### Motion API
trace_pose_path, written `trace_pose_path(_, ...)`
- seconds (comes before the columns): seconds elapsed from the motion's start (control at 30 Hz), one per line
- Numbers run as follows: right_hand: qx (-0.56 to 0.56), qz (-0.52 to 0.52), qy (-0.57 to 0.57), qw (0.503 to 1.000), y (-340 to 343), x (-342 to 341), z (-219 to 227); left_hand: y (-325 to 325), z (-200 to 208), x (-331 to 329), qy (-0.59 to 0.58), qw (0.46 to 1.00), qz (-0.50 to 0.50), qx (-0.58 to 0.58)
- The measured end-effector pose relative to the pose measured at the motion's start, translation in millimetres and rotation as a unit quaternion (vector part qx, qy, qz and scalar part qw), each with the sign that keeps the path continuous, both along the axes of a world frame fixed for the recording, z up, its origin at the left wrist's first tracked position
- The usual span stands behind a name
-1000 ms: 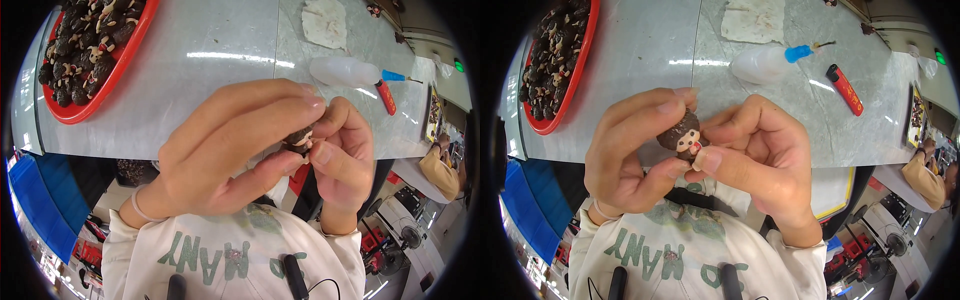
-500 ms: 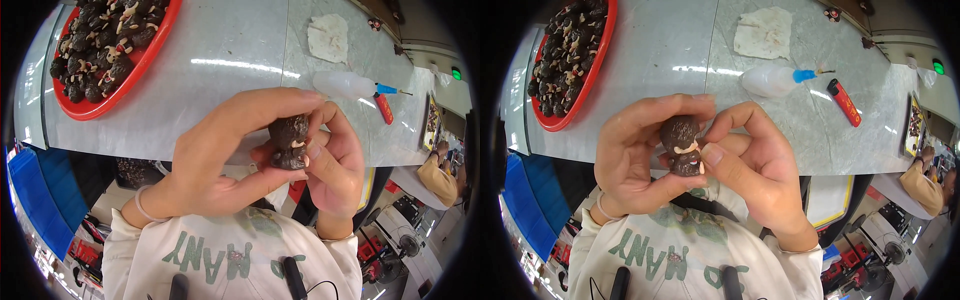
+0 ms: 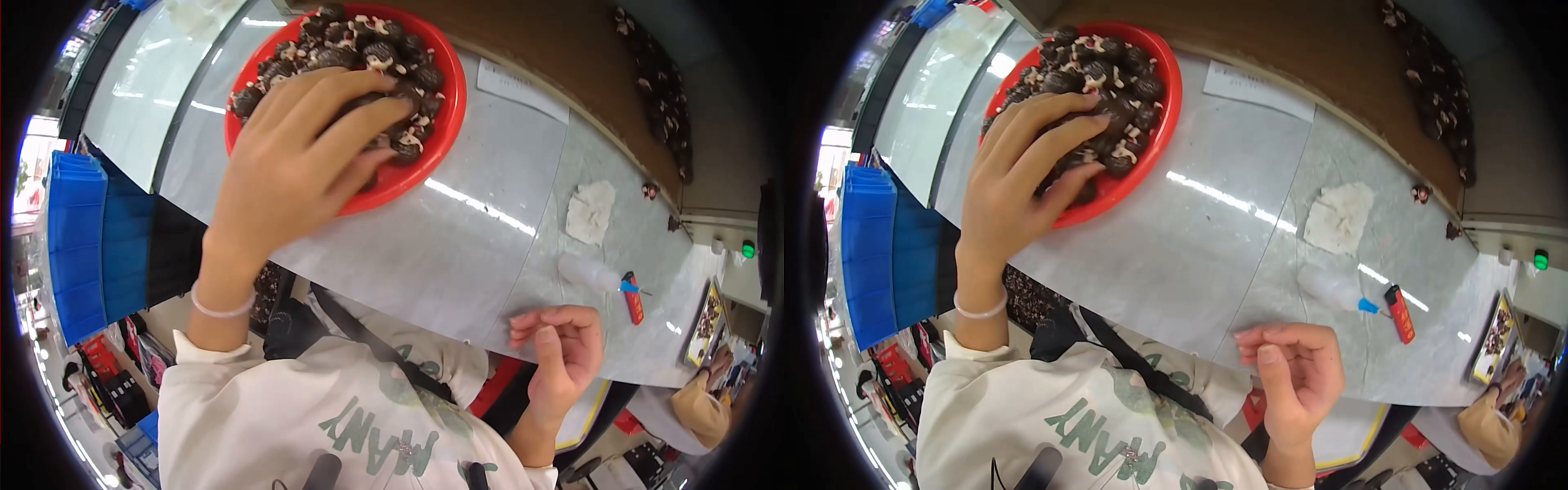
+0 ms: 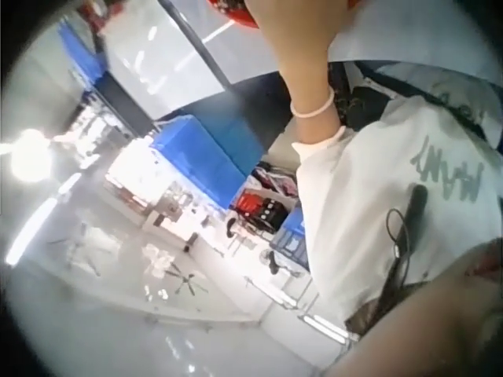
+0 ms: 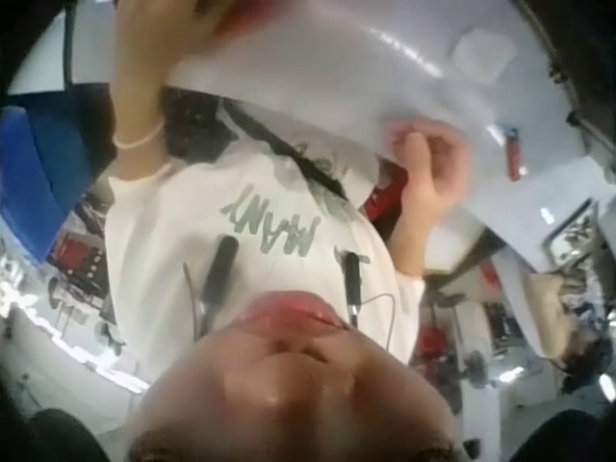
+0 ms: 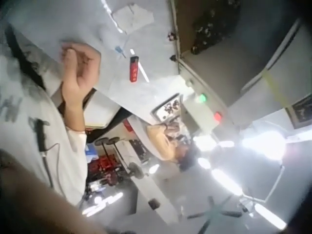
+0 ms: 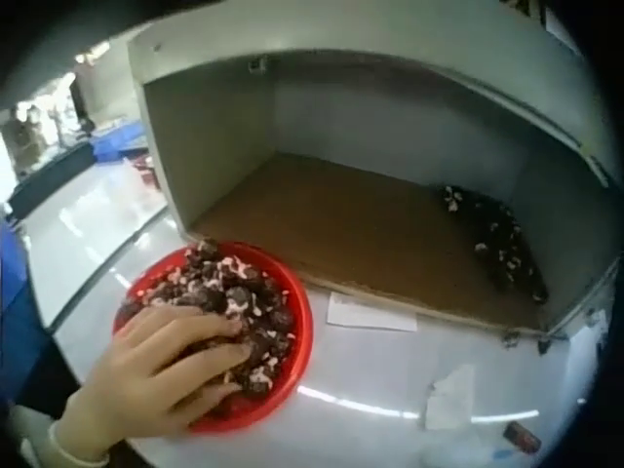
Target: Applying adhesive and assembling small plastic character figurines at a manufacturing workstation.
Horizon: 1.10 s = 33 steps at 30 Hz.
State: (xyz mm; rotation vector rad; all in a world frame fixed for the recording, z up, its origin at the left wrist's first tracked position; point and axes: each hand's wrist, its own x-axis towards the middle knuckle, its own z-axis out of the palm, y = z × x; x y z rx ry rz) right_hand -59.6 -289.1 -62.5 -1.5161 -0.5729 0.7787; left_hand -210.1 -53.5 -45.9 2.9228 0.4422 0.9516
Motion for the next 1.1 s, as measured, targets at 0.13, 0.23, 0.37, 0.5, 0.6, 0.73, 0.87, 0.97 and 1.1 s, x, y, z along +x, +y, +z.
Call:
trace_pose_path(0.13,-0.003,0.024,-0.024,0.999,1.7,3.2,-3.4,14.2,3.8,-12.5,0.031,0.996,0.079,0.027)
trace_pose_path(0.23,0.0,0.037,-0.038,0.999,1.6,5.6,-7.0,10.1,4.2,-7.6,0.008,0.99,0.137,-0.008)
trace_pose_path(0.37,-0.013,0.05,-0.067,0.996,0.2,6.4,-7.2,2.5,2.5,-3.8,0.039,0.996,0.078,-0.005)
trace_pose_path(0.5,-0.009,0.065,-0.09,0.994,-3.8,9.7,-9.7,-4.0,21.8,0.7,0.067,0.994,0.068,-0.058)
trace_pose_path(0.6,0.007,0.094,-0.088,0.992,-4.1,12.7,-10.2,-3.8,55.5,4.0,0.14,0.965,0.087,-0.203)
trace_pose_path(0.73,0.034,0.111,-0.085,0.99,-4.5,22.3,-19.5,25.5,83.3,72.7,0.142,0.988,-0.016,-0.06)
trace_pose_path(0.87,0.013,0.094,-0.106,0.99,-12.3,24.4,-8.7,60.3,72.7,216.6,0.225,0.923,-0.248,-0.189)
trace_pose_path(0.97,0.056,0.141,-0.141,0.978,-8.9,26.1,-10.3,102.6,32.3,296.7,0.196,0.96,-0.151,-0.131)
trace_pose_path(1.1,0.048,0.154,-0.113,0.98,-7.5,29.3,-6.4,137.1,-36.2,385.5,0.055,0.974,-0.163,-0.15)
